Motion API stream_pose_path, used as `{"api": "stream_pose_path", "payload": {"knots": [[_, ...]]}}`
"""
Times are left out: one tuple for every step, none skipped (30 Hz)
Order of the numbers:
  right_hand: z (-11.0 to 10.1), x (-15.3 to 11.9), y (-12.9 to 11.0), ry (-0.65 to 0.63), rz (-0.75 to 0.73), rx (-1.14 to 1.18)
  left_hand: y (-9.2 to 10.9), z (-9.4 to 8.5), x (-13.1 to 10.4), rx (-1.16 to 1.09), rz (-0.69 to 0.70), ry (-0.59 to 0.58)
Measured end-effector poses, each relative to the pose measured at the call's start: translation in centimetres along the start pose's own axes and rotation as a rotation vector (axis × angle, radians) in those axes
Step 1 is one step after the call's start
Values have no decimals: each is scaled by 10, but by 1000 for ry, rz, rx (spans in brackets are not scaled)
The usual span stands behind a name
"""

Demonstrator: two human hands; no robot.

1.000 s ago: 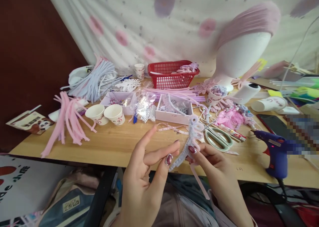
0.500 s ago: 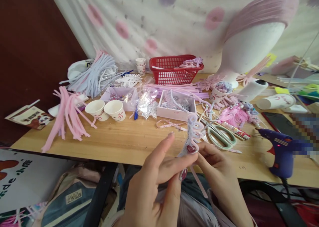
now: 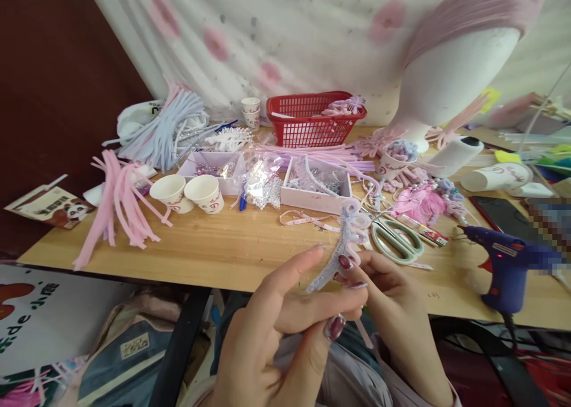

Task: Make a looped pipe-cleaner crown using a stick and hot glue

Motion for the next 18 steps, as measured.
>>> {"api": "stream_pose_path", "payload": {"knots": [[0, 0, -1, 5, -12, -8, 1, -1, 0, -19, 1, -5], [-1, 0, -2, 15, -23, -20, 1, -1, 1, -31, 0, -11], [-2, -1, -3, 31, -31, -36, 1, -2, 2, -30, -6, -14], [-3, -1, -3, 46, -36, -50, 0, -3, 3, -18, -19, -13], [-3, -2, -4, 56, -40, -58, -2, -4, 4, 4, -35, -6], [-3, -3, -4, 60, -42, -58, -5, -6, 6, 31, -51, 10], [-3, -3, -5, 54, -44, -54, -9, -9, 9, 60, -65, 36], [-2, -4, -6, 41, -47, -46, -13, -12, 12, 83, -75, 67], [-1, -5, -7, 25, -51, -37, -17, -14, 15, 101, -81, 91], [0, -5, -8, 10, -53, -29, -22, -16, 19, 115, -84, 95], [1, -6, -9, -3, -53, -24, -27, -17, 22, 127, -89, 83], [1, -7, -11, -14, -53, -20, -32, -17, 26, 144, -97, 42], [2, -7, -12, -21, -53, -18, -38, -15, 30, 166, -115, -9], [3, -8, -14, -25, -55, -18, -43, -13, 32, 188, -140, -62], [3, -8, -15, -32, -57, -24, -48, -11, 34, 206, -167, -108], [4, -9, -15, -39, -59, -33, -52, -9, 35, 216, -196, -142], [5, -10, -16, -50, -59, -45, -55, -6, 36, 214, -219, -168], [6, -10, -15, -64, -57, -59, -57, -4, 37, 201, -236, -195]]}}
Point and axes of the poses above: each hand's wrist, its own x-axis towards the middle knuckle, its own z-axis out of the palm, y = z × x, the point moved 5 cm from there along x, towards the middle knuckle, and after that the axes turned 1 degree about -z, right-handed, at the moved point
